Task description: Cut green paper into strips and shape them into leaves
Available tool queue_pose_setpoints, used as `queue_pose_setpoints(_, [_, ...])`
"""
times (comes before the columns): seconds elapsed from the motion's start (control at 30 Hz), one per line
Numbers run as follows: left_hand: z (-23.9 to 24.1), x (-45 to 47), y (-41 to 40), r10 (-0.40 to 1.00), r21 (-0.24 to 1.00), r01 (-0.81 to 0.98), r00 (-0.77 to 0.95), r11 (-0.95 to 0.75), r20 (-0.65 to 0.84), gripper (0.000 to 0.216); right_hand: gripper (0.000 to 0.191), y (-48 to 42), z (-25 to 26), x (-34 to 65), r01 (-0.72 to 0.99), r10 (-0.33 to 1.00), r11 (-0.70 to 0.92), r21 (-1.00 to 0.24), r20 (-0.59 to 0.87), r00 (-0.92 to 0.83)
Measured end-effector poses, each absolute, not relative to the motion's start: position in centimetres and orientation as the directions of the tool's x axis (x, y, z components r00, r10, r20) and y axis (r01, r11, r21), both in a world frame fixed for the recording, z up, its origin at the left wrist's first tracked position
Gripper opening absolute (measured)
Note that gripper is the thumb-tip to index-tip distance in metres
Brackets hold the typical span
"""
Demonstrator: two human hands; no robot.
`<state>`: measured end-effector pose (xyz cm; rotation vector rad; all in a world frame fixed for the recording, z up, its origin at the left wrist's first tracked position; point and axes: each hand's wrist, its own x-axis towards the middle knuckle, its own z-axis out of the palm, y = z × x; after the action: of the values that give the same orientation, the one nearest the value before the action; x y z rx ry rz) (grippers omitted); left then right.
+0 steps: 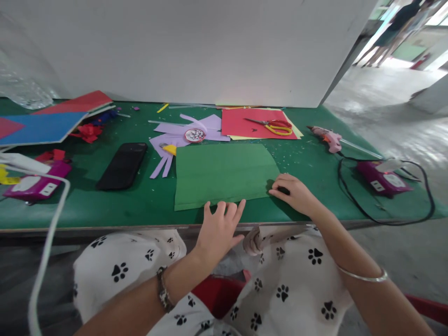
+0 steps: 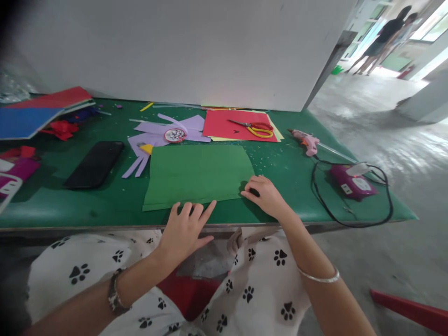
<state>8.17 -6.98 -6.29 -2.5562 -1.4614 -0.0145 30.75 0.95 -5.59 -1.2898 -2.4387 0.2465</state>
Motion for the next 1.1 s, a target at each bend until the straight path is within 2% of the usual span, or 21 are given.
queue_pose_setpoints(0.2, [-6.9, 7.9, -6.9, 0.856, -0.07, 0.877, 0.479, -0.475, 0.195, 0.069, 0.019, 0.1, -5.1, 29.4, 0.853, 0.839, 0.513, -0.093, 0.264, -0.476])
queue_pose_setpoints(0.27, [-7.2, 7.9, -6.9, 0.858, -0.025, 0.884, 0.459, -0.466, 0.231, 0.067, 0.016, -0.4, -4.8, 28.1, 0.861, 0.839, 0.505, -0.059, 0.268, -0.474])
queue_pose_setpoints(0.4, [-7.8, 7.9, -6.8, 0.83, 0.03, 0.862, 0.478, -0.507, 0.287, 0.063, 0.013, -1.1, -4.8, 25.3, 0.804, 0.808, 0.578, -0.14, 0.238, -0.539])
queue_pose_setpoints(0.53, [-7.9, 7.7, -6.6, 0.81, 0.045, 0.831, 0.527, -0.555, 0.256, 0.06, 0.013, -0.9, -5.2, 23.9, 0.776, 0.808, 0.587, -0.231, 0.222, -0.545])
queue_pose_setpoints(0.77, [-8.0, 7.0, -6.6, 0.805, 0.008, 0.827, 0.545, -0.562, 0.235, 0.059, 0.015, -0.8, -5.7, 23.9, 0.791, 0.807, 0.583, -0.185, 0.245, -0.537])
queue_pose_setpoints(1.1, [-7.9, 3.0, -7.0, 0.81, -0.018, 0.842, 0.525, -0.54, 0.259, 0.059, 0.015, -0.7, -5.7, 23.9, 0.788, 0.804, 0.589, -0.181, 0.236, -0.546])
